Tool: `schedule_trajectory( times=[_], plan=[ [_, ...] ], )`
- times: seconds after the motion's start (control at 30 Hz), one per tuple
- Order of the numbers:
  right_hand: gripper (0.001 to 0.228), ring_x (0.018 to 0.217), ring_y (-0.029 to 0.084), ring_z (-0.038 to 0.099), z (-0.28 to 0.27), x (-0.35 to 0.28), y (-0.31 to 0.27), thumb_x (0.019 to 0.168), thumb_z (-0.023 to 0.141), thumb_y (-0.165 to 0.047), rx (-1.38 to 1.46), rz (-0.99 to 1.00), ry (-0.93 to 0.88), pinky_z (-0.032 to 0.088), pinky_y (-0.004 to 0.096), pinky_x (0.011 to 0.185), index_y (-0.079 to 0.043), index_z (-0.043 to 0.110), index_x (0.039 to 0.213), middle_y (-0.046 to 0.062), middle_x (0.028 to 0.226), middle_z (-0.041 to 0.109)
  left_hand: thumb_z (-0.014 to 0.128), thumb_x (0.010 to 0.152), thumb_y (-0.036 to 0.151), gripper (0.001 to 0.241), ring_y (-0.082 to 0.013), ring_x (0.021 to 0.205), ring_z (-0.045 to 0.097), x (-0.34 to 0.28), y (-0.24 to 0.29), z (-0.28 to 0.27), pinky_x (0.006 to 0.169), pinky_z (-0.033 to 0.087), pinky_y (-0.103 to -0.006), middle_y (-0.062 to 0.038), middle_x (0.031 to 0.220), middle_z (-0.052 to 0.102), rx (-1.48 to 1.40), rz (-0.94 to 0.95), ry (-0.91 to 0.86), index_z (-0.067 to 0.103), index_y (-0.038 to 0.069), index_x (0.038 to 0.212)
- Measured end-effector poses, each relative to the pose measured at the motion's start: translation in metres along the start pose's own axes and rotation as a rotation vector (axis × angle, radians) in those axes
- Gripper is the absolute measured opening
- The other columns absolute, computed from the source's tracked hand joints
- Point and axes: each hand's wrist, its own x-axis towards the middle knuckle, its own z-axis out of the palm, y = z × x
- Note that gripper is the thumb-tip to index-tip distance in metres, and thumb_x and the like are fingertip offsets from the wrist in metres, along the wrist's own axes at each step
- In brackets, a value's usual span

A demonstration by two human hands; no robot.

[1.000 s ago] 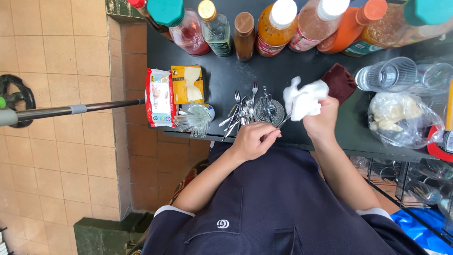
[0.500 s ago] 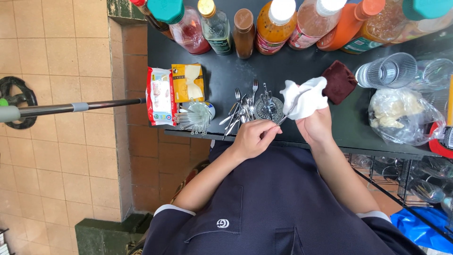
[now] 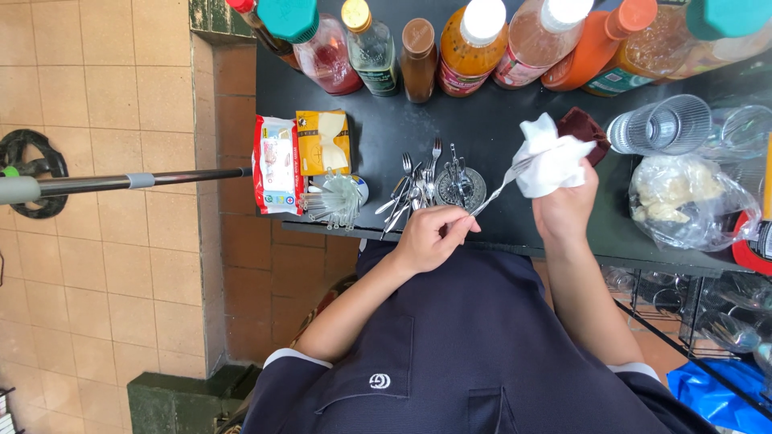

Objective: Wiping and polishing metal forks with a white cloth at a service counter.

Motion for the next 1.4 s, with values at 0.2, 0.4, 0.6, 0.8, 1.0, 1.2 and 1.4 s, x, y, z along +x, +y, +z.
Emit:
schedule_trajectory(
  times=[0.2,0.4,0.6,0.8,1.0,1.2,1.4],
  plan=[
    [0.046,0.136,0.021,0.061,0.033,0.003,-0.037,0.107,0.055,-0.023,0.272,0.222,-0.059,0.049,0.039,0.118,-0.005,0.045,0.148,0.008,0.149,0.057,0.061,0.104,0.017,0.021,-0.0059,0.057,0.059,0.004,0.004,0.000,0.054,0.046,-0.0238,-0.001,0.068,0.066,-0.027,-0.024,0.022,0.077,0.006,0.095],
    [0.035,0.105,0.016,0.062,0.023,-0.037,0.009,0.110,0.056,-0.018,0.174,0.452,-0.273,0.049,0.032,0.088,-0.001,0.056,0.140,0.013,0.137,0.064,0.062,0.104,0.016,0.019,-0.0074,0.058,0.061,0.016,0.016,0.001,0.055,0.046,-0.0251,-0.001,0.070,0.068,0.047,0.004,0.056,0.077,0.007,0.098],
    [0.025,0.090,0.017,0.059,0.013,-0.035,0.011,0.112,0.056,-0.006,-0.015,0.459,-0.297,0.047,0.031,0.075,0.006,0.067,0.132,0.013,0.111,0.066,0.062,0.102,0.015,0.017,-0.0104,0.058,0.063,0.010,0.014,0.009,0.057,0.050,-0.0268,-0.003,0.069,0.068,0.018,-0.044,0.001,0.077,0.007,0.101],
    [0.022,0.115,0.019,0.065,0.050,-0.021,-0.022,0.108,0.055,-0.003,0.296,0.349,-0.067,0.055,0.036,0.101,-0.002,0.059,0.129,0.007,0.121,0.065,0.064,0.102,0.016,0.016,-0.0101,0.058,0.062,0.012,0.015,0.013,0.057,0.050,-0.0268,-0.003,0.072,0.069,0.076,0.024,0.009,0.077,0.008,0.098],
    [0.018,0.113,0.018,0.068,0.024,-0.013,-0.012,0.109,0.055,0.000,0.096,0.181,-0.047,0.055,0.033,0.101,0.001,0.062,0.125,0.010,0.122,0.067,0.065,0.102,0.016,0.015,-0.0098,0.055,0.057,0.013,0.016,0.014,0.056,0.047,-0.0270,-0.002,0.073,0.069,0.088,0.055,0.001,0.076,0.007,0.097],
    [0.017,0.106,0.014,0.067,0.022,-0.009,-0.024,0.109,0.055,0.002,-0.213,0.019,-0.101,0.054,0.029,0.094,0.003,0.065,0.122,0.007,0.116,0.069,0.066,0.102,0.016,0.014,-0.0088,0.056,0.057,0.013,0.018,0.013,0.058,0.048,-0.0264,-0.001,0.072,0.068,0.101,0.111,0.016,0.076,0.008,0.096],
    [0.019,0.102,0.013,0.067,0.027,-0.006,-0.038,0.111,0.052,-0.004,-0.398,-0.074,-0.134,0.054,0.027,0.093,0.004,0.066,0.121,0.005,0.111,0.070,0.066,0.102,0.015,0.014,-0.0092,0.057,0.057,0.011,0.023,0.015,0.060,0.049,-0.0267,-0.002,0.072,0.066,0.065,0.098,0.011,0.076,0.008,0.096]
  ],
)
